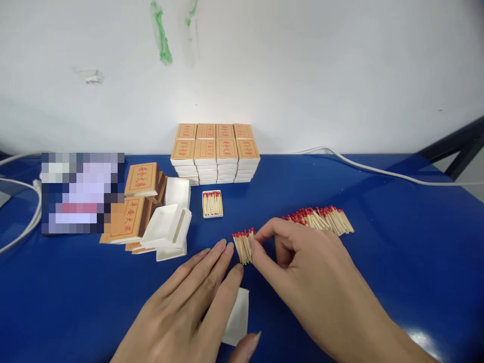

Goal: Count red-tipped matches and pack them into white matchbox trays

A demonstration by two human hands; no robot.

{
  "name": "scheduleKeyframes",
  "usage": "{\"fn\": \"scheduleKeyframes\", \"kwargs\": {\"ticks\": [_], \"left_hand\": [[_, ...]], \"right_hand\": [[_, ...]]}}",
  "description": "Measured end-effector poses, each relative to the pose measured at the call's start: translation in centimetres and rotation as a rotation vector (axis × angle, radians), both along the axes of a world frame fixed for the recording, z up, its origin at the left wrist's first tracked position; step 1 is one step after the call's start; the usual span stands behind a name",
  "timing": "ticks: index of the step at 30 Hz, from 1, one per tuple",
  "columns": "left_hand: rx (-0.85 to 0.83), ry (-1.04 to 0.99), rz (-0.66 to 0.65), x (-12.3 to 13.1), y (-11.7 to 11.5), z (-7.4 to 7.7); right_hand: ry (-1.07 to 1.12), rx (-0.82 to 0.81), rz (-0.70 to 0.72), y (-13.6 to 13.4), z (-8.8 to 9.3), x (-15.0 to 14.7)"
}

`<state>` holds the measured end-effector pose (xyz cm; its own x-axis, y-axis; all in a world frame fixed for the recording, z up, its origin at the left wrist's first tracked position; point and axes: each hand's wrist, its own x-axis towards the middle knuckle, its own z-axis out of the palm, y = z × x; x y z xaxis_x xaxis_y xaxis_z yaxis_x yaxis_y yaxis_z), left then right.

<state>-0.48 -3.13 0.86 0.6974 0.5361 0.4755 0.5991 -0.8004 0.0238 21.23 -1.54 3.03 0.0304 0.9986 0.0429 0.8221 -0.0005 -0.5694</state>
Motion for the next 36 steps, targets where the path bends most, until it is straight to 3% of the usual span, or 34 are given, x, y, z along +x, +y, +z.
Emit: {"fn": "scheduleKeyframes", "kwargs": {"ticks": [8,23,36], "left_hand": [[0.003,0.015,0.001,-0.1,0.0,-0.1],[-0.005,0.003,0.0,0.2,-0.7,-0.2],[-0.009,0.056,-0.073,0.0,-0.4,0.1]], "right_hand": [[-0.021,-0.003,-0.031,0.0,0.0,0.5],[-0.026,0.015,0.035,-0.1,-0.2,0.8],[-0.126,0.098,0.034,-0.2,-0.5,1.4]]}}
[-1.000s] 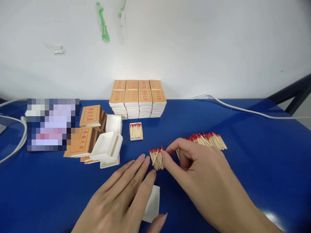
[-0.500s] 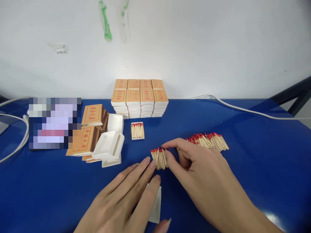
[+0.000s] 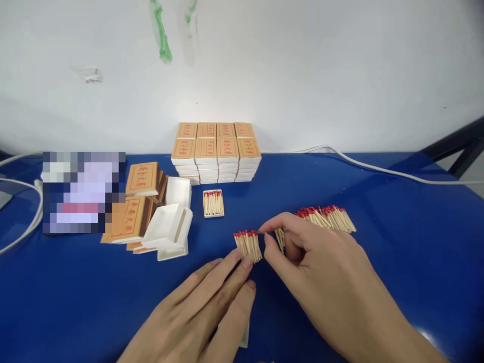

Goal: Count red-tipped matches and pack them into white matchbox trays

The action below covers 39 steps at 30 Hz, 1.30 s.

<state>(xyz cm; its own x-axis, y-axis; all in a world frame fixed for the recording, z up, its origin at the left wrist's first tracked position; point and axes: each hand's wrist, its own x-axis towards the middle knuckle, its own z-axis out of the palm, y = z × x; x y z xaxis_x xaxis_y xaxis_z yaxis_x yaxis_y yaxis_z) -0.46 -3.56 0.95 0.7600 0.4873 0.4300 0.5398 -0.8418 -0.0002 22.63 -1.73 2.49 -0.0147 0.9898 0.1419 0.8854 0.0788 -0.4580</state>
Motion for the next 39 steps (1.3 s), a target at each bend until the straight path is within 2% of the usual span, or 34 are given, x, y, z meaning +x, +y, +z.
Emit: {"fn": "scheduleKeyframes", "kwargs": {"ticks": [5,13,19,22,26,29,33,39], "left_hand": [[0.002,-0.008,0.017,0.0,-0.2,0.0],[0.022,-0.028,0.085,-0.1,0.1,-0.3],[0.022,-0.011,0.074,-0.1,0.3,0.0],[0.015,-0.016,0.073,0.0,0.1,-0.1],[0.018,-0.034,0.062,0.1,0.0,-0.2],[0.021,-0.031,0.072,-0.1,0.0,-0.2],[0.027,-0.016,0.08,-0.2,0.1,-0.1],[0.038,-0.018,0.079,0.0,0.4,-0.1]], "right_hand": [[-0.043,0.024,0.021,-0.4,0.1,0.2],[0.058,-0.019,0.066,-0.6,0.4,-0.3],[0.079,-0.007,0.07,-0.4,0.6,-0.2],[-0.02,0.062,0.037,-0.3,0.5,0.2],[-0.314,0.263,-0.034,-0.7,0.3,0.8],[-0.467,0.313,-0.061,-1.2,0.2,1.0],[-0.531,0.294,-0.042,-1.6,0.1,1.1],[-0.49,0.266,0.01,-1.7,-0.5,1.2]]}}
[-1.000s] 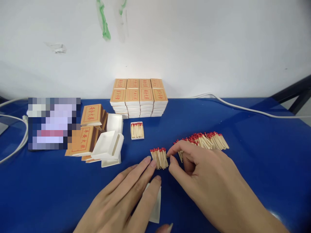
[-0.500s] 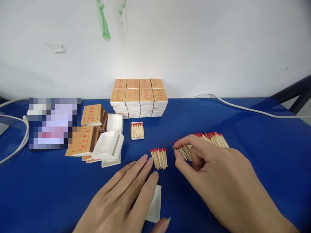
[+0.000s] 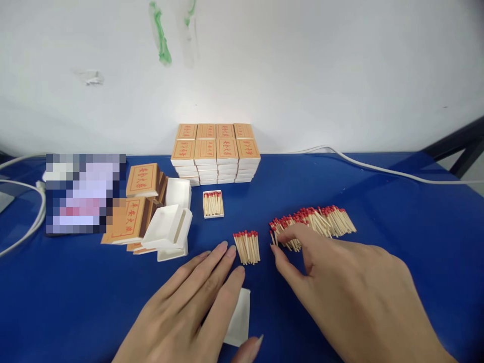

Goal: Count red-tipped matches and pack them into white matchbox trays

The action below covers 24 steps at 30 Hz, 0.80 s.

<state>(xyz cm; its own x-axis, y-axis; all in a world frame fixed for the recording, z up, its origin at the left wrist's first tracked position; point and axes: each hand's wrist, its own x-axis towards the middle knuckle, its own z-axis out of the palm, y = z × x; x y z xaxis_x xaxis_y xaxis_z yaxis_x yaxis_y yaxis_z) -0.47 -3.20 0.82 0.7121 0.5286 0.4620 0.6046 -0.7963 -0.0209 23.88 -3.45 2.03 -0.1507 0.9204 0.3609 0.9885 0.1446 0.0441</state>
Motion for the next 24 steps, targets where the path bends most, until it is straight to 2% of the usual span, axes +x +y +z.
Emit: {"fn": "scheduleKeyframes", "kwargs": {"ticks": [10,24], "left_hand": [[-0.009,-0.007,0.001,0.09,-0.28,0.19],[-0.002,-0.011,0.022,-0.12,-0.03,-0.06]], "right_hand": [[0.027,-0.038,0.014,0.03,-0.28,-0.11],[-0.002,-0.004,-0.003,0.18,-0.38,0.07]]}}
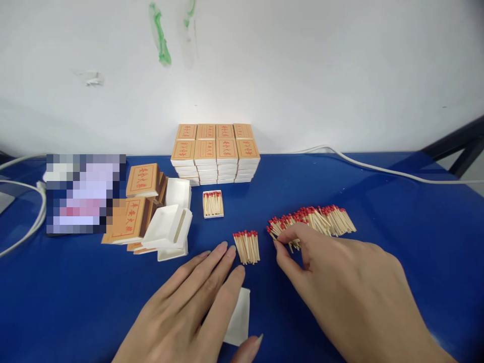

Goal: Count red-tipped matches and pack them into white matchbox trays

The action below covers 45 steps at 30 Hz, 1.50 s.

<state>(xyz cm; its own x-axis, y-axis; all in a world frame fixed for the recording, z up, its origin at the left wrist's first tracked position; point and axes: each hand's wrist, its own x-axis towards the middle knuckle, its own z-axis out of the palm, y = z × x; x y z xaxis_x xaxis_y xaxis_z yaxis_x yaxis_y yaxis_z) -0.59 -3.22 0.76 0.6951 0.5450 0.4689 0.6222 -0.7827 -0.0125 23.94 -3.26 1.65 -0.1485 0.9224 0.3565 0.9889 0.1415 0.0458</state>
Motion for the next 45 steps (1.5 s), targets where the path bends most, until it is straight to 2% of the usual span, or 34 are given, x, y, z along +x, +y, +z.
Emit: {"fn": "scheduleKeyframes", "kwargs": {"ticks": [4,12,22,30,45], "left_hand": [[-0.004,0.006,-0.021,0.0,-0.3,0.0],[-0.006,-0.009,-0.015,0.0,-0.2,0.0],[-0.02,0.003,-0.016,-0.1,-0.4,0.2],[-0.012,-0.015,-0.026,0.1,0.0,0.1],[-0.011,-0.012,-0.019,0.3,-0.3,0.0]], "right_hand": [[0.075,-0.056,-0.032,0.2,0.1,0.3],[0.378,-0.224,-0.159,2.0,1.2,1.3],[0.715,-0.445,-0.085,1.5,2.0,-0.4],[0.717,-0.438,-0.072,1.2,1.3,-2.5],[0.714,-0.472,-0.066,1.8,1.3,-2.9]]}}
